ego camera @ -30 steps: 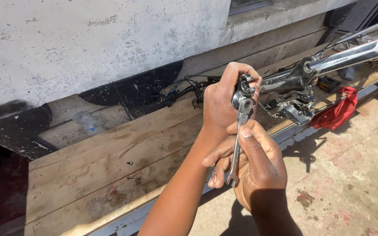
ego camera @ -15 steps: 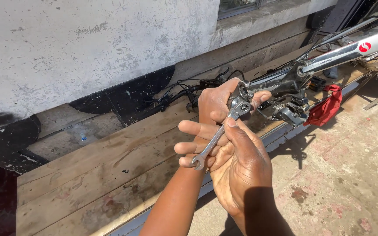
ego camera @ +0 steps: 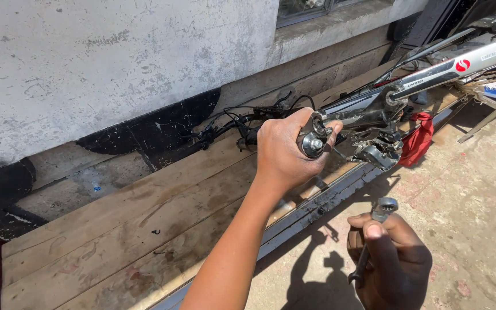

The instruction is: The person uses a multi-tool to tighten a bolt on a bicycle pedal. They then wipe the bicycle frame with a cloth and use a wrench to tighten a bolt on the handlebar stem.

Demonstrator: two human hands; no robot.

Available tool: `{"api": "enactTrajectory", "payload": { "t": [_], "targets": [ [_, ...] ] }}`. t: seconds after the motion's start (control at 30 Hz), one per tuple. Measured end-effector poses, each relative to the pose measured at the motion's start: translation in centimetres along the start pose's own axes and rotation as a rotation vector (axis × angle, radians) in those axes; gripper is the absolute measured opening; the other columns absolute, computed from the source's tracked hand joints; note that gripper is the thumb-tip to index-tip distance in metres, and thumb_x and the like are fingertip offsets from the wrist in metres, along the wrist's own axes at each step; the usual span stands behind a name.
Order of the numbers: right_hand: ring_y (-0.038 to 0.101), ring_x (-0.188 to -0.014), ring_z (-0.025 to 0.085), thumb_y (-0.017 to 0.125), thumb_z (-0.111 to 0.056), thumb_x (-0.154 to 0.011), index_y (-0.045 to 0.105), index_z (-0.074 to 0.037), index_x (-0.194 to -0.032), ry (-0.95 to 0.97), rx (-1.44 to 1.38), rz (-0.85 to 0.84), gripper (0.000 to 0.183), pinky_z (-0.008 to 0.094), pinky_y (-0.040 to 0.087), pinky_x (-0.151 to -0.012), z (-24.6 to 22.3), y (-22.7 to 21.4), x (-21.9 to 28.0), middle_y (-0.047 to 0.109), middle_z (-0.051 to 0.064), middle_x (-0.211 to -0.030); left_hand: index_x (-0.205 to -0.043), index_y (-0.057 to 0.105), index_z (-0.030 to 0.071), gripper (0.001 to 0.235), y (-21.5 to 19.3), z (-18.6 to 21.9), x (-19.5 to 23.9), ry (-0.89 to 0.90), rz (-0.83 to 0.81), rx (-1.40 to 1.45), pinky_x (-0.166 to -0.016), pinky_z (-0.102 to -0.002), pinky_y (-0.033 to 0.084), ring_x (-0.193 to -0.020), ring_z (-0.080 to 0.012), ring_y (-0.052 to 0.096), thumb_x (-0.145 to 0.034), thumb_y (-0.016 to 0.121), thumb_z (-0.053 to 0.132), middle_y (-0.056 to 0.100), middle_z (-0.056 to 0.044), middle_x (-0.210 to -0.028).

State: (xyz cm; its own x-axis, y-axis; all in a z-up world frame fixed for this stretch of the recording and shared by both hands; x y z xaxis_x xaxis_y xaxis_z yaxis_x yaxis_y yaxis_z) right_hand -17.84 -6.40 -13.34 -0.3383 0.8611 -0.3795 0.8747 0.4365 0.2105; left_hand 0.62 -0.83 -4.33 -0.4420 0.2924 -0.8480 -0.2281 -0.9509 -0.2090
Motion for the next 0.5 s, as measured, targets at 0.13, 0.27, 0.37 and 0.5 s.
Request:
{"api": "enactTrajectory", "payload": {
  "t": [0.13, 0.27, 0.37, 0.5],
  "targets": [
    [0.038, -0.037, 0.015, 0.060, -0.005, -0.092, 0.061, 0.008, -0.092, 0.062, 0.017, 0.124, 0.013, 0.022, 0.034, -0.047, 1.1, -2.6, 0.9, 0.050, 0.020, -0.054, -0.065, 0.042, 0.016, 0.032, 0.2, -0.1, 0.1, -0.014, -0.037, 0.039, -0.045, -0.034, 0.029, -0.050, -0.0211, 0.025, -0.083, 0.062, 0.034, 0.037, 0.002, -0.051],
    [0.059, -0.056, 0.025, 0.058, 0.003, -0.080, 0.057, 0.002, -0.103, 0.150, -0.252, -0.049, 0.022, 0.027, 0.041, -0.043, 1.2, -2.2, 3.3, 0.070, 0.031, -0.092, -0.065, 0.042, 0.017, 0.030, 0.4, -0.4, 0.1, -0.013, -0.061, 0.031, -0.045, -0.034, 0.029, -0.050, -0.0187, 0.026, -0.080, 0.064, 0.032, 0.037, 0.003, -0.052],
    [0.069, -0.101, 0.036, 0.080, -0.023, -0.086, 0.052, 0.006, -0.127, -0.003, -0.472, -0.480, 0.057, 0.039, 0.060, -0.074, -1.3, 1.0, 4.4, 0.057, 0.033, -0.126, -0.064, 0.037, 0.017, 0.038, 0.4, -0.5, 0.1, -0.025, -0.078, 0.018, -0.044, -0.034, 0.027, -0.049, -0.0181, 0.025, -0.084, 0.060, 0.040, 0.035, 0.004, -0.051],
    [0.059, -0.049, 0.032, 0.064, -0.009, -0.092, 0.064, 0.016, -0.099, 0.048, -0.574, -0.304, 0.026, 0.034, 0.051, -0.050, -2.8, 5.6, 5.4, 0.062, 0.031, -0.074, -0.063, 0.037, 0.017, 0.041, 0.5, -0.4, 0.1, -0.027, -0.085, 0.016, -0.044, -0.035, 0.028, -0.051, -0.0180, 0.023, -0.086, 0.058, 0.042, 0.035, 0.004, -0.050]
  ]
}}
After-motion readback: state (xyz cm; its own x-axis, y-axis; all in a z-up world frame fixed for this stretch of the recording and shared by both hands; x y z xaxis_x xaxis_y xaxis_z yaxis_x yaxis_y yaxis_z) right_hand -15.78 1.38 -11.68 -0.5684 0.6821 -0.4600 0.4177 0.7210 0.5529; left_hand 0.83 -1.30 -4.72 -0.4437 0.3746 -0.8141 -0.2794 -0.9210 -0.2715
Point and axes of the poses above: each hand's wrist, its own x-axis away from the middle knuckle, its own y-axis out of the palm, z = x × y, the point moved 6 cm from there along -x, towards the middle knuckle
